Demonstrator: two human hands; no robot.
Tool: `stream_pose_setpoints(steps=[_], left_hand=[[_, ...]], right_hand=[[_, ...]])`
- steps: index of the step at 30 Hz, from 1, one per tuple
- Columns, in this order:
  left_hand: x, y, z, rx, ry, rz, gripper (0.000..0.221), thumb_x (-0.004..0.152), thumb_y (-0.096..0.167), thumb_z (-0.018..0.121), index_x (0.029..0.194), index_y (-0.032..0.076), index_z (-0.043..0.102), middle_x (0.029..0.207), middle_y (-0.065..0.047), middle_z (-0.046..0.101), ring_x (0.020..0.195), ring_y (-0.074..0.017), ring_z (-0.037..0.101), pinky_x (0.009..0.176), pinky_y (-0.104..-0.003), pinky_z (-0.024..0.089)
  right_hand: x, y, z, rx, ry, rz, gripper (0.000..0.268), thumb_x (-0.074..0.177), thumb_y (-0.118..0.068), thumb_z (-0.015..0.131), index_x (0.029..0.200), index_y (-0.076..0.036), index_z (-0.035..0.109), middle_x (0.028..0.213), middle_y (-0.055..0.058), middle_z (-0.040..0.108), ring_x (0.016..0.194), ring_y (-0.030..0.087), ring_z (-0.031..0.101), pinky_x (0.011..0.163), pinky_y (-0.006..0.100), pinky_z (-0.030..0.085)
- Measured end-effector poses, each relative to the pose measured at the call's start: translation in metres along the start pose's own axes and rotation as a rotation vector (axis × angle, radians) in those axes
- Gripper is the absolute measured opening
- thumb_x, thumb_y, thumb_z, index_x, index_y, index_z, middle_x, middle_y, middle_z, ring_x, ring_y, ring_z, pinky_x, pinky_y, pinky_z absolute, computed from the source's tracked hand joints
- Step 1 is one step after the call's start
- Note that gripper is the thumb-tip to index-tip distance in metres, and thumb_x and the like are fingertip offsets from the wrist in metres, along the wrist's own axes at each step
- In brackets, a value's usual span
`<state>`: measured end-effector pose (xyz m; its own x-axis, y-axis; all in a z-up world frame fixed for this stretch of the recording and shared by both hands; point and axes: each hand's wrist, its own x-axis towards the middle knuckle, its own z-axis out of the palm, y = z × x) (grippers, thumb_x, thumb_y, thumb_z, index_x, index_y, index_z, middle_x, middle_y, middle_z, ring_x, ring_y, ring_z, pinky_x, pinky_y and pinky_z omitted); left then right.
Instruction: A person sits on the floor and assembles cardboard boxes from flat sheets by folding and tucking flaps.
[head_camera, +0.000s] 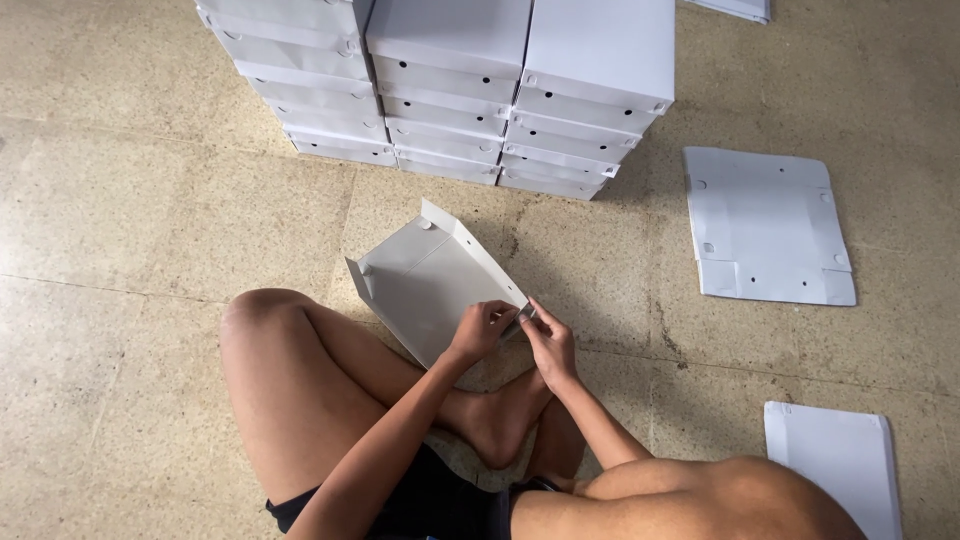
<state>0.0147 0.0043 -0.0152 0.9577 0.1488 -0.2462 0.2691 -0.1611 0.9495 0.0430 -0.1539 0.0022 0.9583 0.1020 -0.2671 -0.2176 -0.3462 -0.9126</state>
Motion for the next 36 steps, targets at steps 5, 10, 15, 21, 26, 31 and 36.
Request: stream_pose_setpoints(steps=[5, 10, 15, 21, 26, 31, 36], left_hand=[[-0.002, 0.003, 0.000, 0.024, 0.022, -0.059, 0.027, 0.100, 0.024, 0.063, 0.110, 0.001, 0.074, 0.106, -0.018, 0.075, 0.101, -0.0372, 0.072, 0.085, -0.048, 0.060], [0.001, -0.002, -0.002, -0.024, 0.022, -0.045, 0.029, 0.098, 0.021, 0.063, 0.108, -0.005, 0.072, 0.106, -0.024, 0.074, 0.101, -0.0419, 0.071, 0.084, -0.053, 0.059], [0.012, -0.014, -0.001, -0.015, 0.021, -0.057, 0.028, 0.098, 0.024, 0.063, 0.107, -0.001, 0.072, 0.105, -0.021, 0.073, 0.103, -0.0397, 0.071, 0.087, -0.052, 0.058], [0.017, -0.023, 0.003, -0.021, 0.010, -0.021, 0.029, 0.098, 0.025, 0.062, 0.108, -0.001, 0.069, 0.107, -0.023, 0.071, 0.106, -0.0435, 0.068, 0.089, -0.056, 0.057], [0.008, -0.009, -0.008, -0.048, -0.052, 0.002, 0.038, 0.096, 0.033, 0.066, 0.111, -0.002, 0.071, 0.109, -0.024, 0.072, 0.108, -0.0442, 0.068, 0.093, -0.057, 0.054], [0.005, -0.013, -0.007, -0.029, -0.047, -0.004, 0.038, 0.096, 0.033, 0.066, 0.111, -0.001, 0.072, 0.108, -0.022, 0.073, 0.107, -0.0416, 0.069, 0.093, -0.055, 0.055], [0.001, -0.021, -0.002, -0.043, -0.049, -0.023, 0.043, 0.098, 0.036, 0.063, 0.114, -0.004, 0.070, 0.108, -0.025, 0.072, 0.108, -0.0444, 0.068, 0.094, -0.055, 0.055]], right_hand=[[-0.001, -0.001, -0.003, 0.113, -0.039, 0.035, 0.068, 0.086, -0.027, 0.081, 0.141, 0.001, 0.053, 0.091, 0.009, 0.075, 0.085, 0.014, 0.065, 0.081, 0.028, 0.051], [0.001, 0.005, -0.003, 0.080, -0.035, -0.018, 0.044, 0.088, -0.027, 0.081, 0.124, -0.003, 0.069, 0.093, 0.010, 0.079, 0.086, 0.013, 0.069, 0.081, 0.030, 0.055], [-0.004, -0.007, -0.004, 0.022, -0.023, -0.009, 0.043, 0.089, -0.027, 0.077, 0.126, -0.005, 0.071, 0.096, 0.014, 0.078, 0.092, 0.019, 0.072, 0.083, 0.034, 0.056], [0.010, 0.027, -0.002, -0.050, -0.032, -0.043, 0.037, 0.091, -0.030, 0.076, 0.122, -0.011, 0.073, 0.089, 0.003, 0.077, 0.082, 0.008, 0.065, 0.073, 0.027, 0.052], [0.008, 0.023, 0.003, 0.052, -0.002, -0.066, 0.030, 0.090, -0.025, 0.078, 0.110, -0.003, 0.075, 0.083, 0.004, 0.074, 0.078, 0.009, 0.061, 0.069, 0.025, 0.049], [0.004, 0.013, 0.003, 0.032, -0.003, -0.079, 0.021, 0.089, -0.025, 0.079, 0.103, -0.009, 0.079, 0.081, 0.004, 0.075, 0.077, 0.008, 0.062, 0.068, 0.024, 0.050], [-0.003, 0.004, 0.001, 0.018, -0.019, -0.101, 0.016, 0.089, -0.022, 0.080, 0.101, -0.011, 0.082, 0.091, 0.008, 0.080, 0.088, 0.009, 0.066, 0.080, 0.029, 0.054]])
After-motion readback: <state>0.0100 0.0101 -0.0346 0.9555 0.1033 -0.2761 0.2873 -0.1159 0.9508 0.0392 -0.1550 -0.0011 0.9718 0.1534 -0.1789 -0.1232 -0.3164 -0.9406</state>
